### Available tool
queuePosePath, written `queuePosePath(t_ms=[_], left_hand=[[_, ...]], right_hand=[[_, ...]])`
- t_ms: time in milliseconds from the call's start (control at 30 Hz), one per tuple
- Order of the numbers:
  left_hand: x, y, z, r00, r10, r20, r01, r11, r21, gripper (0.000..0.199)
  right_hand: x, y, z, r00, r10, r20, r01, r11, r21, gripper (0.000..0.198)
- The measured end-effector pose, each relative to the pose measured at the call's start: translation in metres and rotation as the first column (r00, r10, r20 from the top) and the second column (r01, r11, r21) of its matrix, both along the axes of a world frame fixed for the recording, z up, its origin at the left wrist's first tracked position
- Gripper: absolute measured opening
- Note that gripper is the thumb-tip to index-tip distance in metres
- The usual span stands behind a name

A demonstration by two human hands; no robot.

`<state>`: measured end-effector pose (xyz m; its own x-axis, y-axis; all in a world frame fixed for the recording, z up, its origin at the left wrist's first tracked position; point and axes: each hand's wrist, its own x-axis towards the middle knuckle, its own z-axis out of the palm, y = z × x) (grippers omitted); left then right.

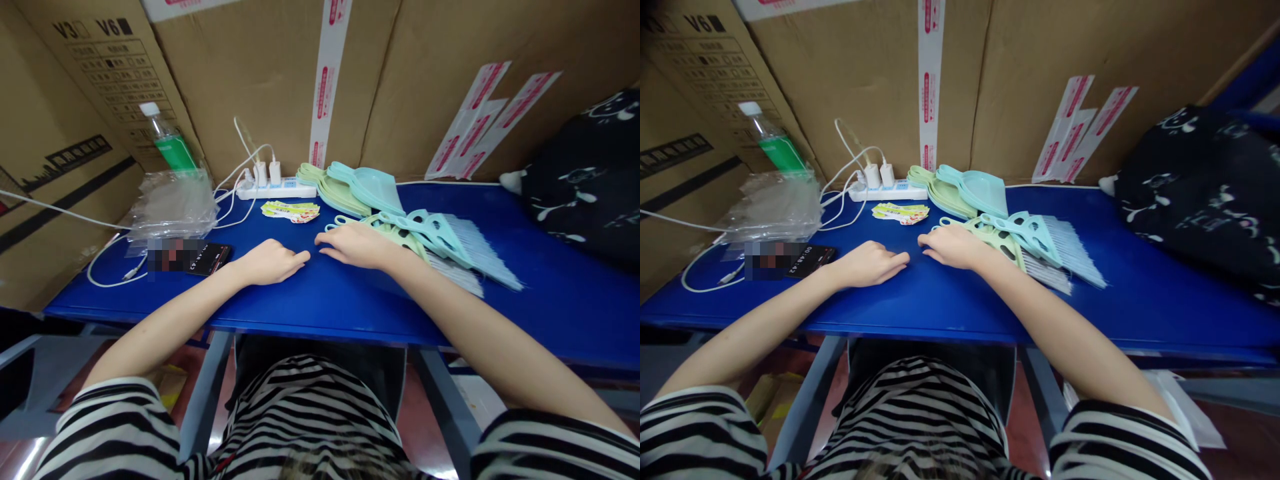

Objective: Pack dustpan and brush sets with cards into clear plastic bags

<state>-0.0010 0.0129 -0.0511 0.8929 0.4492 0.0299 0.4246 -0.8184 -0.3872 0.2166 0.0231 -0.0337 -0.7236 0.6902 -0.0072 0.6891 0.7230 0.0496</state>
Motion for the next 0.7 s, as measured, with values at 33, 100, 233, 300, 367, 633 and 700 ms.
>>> queuePosePath(t_ms=[33,100,233,300,367,633,700], left_hand=[[-0.0001,-0.0001,-0.0003,1.000,0.002,0.002,-0.002,1.000,-0.002,0.023],[-0.0005,-0.0002,-0.0009,1.000,0.006,0.005,-0.006,1.000,0.001,0.023],[-0.0011,-0.0001,-0.0005,1.000,-0.003,0.016,0.003,1.000,0.012,0.023],[-0.0009,-0.0002,0.0003,1.000,-0.009,0.016,0.009,1.000,0.011,0.023],[-0.0006,-0.0003,0.0009,1.000,-0.009,0.009,0.009,1.000,0.013,0.023],[-0.0011,-0.0003,-0.0009,1.000,0.005,0.028,-0.005,1.000,0.019,0.025],[-0.0013,-0.0001,-0.0011,1.000,0.002,0.030,-0.003,1.000,0.019,0.025]], right_hand=[[0.0005,0.0006,-0.0004,1.000,0.009,-0.009,-0.009,1.000,0.008,0.024],[0.0013,0.0020,-0.0018,0.999,0.022,-0.026,-0.022,0.999,0.031,0.023],[0.0029,0.0039,-0.0048,0.995,0.063,-0.082,-0.059,0.997,0.046,0.022],[0.0034,0.0035,-0.0046,0.991,0.082,-0.104,-0.079,0.996,0.038,0.020],[0.0032,0.0023,-0.0029,0.993,0.070,-0.095,-0.067,0.997,0.030,0.017],[-0.0002,-0.0003,-0.0009,0.999,-0.015,-0.037,0.017,0.999,0.050,0.023],[-0.0007,-0.0003,-0.0008,0.999,0.001,-0.040,0.000,0.999,0.045,0.023]])
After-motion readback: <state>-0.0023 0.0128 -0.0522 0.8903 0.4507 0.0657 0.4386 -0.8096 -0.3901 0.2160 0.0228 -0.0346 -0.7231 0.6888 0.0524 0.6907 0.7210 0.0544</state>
